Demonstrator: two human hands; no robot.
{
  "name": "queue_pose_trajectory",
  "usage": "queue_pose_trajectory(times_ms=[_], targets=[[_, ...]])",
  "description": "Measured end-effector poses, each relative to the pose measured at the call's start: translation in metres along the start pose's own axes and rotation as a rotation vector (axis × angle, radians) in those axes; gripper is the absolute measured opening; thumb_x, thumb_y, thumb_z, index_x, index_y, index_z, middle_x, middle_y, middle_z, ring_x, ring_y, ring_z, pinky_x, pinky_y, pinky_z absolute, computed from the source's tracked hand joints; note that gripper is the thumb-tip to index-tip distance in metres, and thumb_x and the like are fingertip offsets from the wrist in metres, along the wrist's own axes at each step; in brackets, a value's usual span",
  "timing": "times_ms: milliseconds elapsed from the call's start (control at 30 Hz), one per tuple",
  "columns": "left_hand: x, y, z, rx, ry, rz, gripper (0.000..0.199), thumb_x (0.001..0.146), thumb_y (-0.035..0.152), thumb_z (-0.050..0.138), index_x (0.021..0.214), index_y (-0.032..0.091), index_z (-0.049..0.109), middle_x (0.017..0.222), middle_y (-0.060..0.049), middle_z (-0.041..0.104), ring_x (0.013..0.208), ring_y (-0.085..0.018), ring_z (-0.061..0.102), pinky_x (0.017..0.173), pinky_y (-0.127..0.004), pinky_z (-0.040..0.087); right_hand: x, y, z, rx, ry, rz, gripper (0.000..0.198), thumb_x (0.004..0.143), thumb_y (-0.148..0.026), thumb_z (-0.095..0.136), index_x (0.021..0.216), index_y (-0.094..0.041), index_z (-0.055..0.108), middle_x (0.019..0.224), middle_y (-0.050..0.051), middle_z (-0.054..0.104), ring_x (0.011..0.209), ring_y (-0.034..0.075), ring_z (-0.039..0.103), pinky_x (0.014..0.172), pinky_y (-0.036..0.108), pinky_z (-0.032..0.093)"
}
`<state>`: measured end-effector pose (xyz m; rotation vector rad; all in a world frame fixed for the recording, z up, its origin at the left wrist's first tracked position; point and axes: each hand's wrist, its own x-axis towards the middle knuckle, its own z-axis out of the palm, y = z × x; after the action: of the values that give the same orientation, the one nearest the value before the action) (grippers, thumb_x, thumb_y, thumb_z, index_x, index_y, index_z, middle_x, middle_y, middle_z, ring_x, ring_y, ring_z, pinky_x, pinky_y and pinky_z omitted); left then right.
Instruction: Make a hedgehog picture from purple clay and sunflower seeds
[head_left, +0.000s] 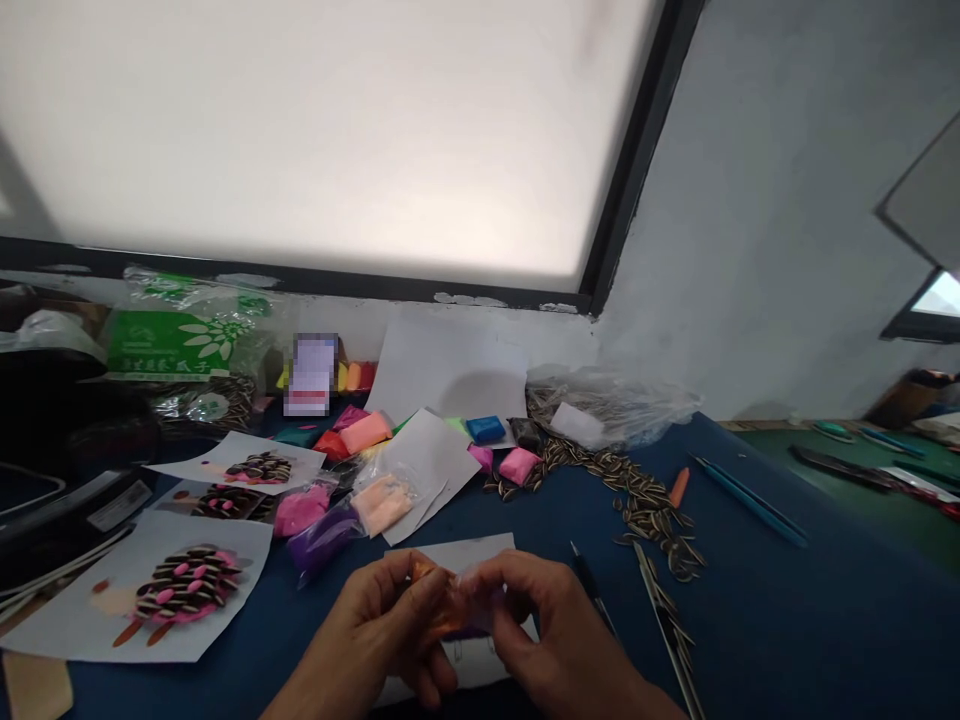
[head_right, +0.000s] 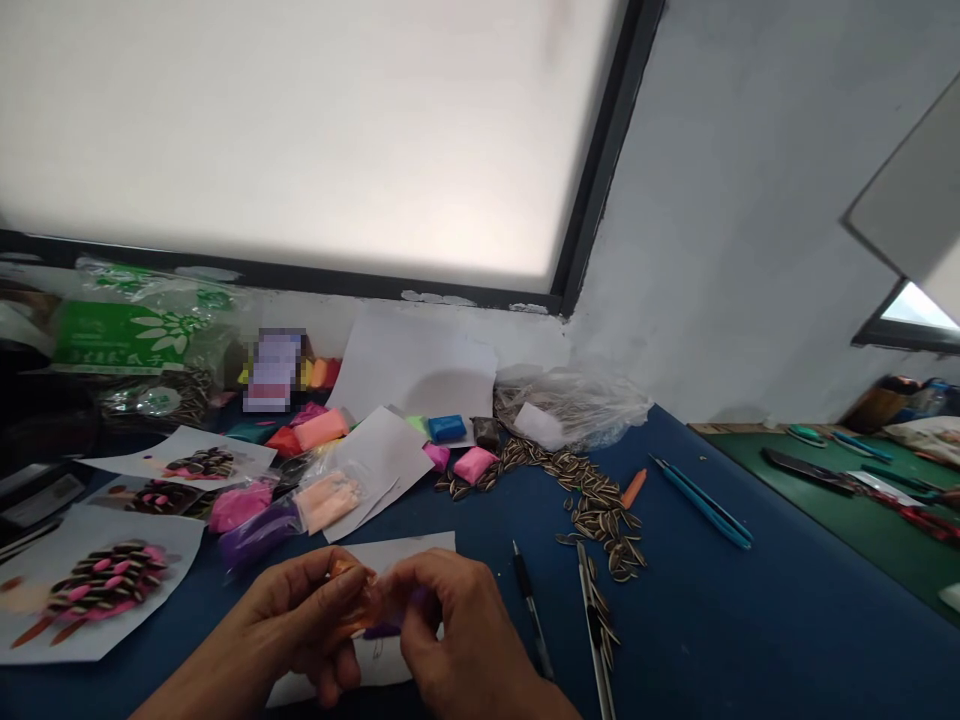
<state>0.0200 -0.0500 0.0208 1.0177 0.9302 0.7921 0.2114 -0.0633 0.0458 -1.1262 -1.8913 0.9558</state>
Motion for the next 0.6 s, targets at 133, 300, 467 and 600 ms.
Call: queue_pose_trajectory(times_ms=[133,300,467,600], targets=[[-0.0003,0.0015,0.0041,0.071,0.033,0.014,0.064,0.071,0.082,0.070,0.078,0.019,0.057,0.059,0.003,0.066,0.041,-0.014,0.065,0.036,-0.017,0.045,0.0012,-0.0018,0.0005,0.046,-0.043,0.095,0.022,0.077,-0.004,0.057,0.084,-0.017,0.073,0.078,0.001,0.072,0.067,0.013,0.061,0.061,0.021,0.045],[-0.0001,-0.0004,0.0073,0.081,0.066,0.057,0.064,0.073,0.083,0.067,0.077,0.019,0.055,0.060,0.002,0.067,0.038,-0.011,0.062,0.034,-0.014,0.042,0.0017,-0.0044,0.0001,0.089,-0.059,0.098,0.020,0.081,-0.010,0.056,0.085,-0.017,0.074,0.079,0.003,0.072,0.070,0.015,0.060,0.063,0.024,0.045],[-0.0015,0.0012,0.0074,0.040,0.059,0.058,0.065,0.069,0.082,0.070,0.077,0.020,0.054,0.056,0.004,0.062,0.044,-0.015,0.066,0.038,-0.018,0.050,0.0018,-0.0025,-0.0012,0.070,-0.067,0.092,0.022,0.087,-0.017,0.055,0.081,-0.018,0.076,0.078,0.003,0.069,0.070,0.016,0.058,0.064,0.026,0.045],[-0.0004,0.0048,0.0031,-0.009,0.012,0.041,0.064,0.068,0.080,0.074,0.078,0.019,0.056,0.060,0.003,0.065,0.044,-0.014,0.066,0.039,-0.019,0.050,0.0020,-0.0001,-0.0016,0.178,-0.055,0.213,0.017,0.083,-0.017,0.059,0.085,-0.018,0.076,0.067,-0.002,0.064,0.058,0.012,0.051,0.053,0.022,0.040]])
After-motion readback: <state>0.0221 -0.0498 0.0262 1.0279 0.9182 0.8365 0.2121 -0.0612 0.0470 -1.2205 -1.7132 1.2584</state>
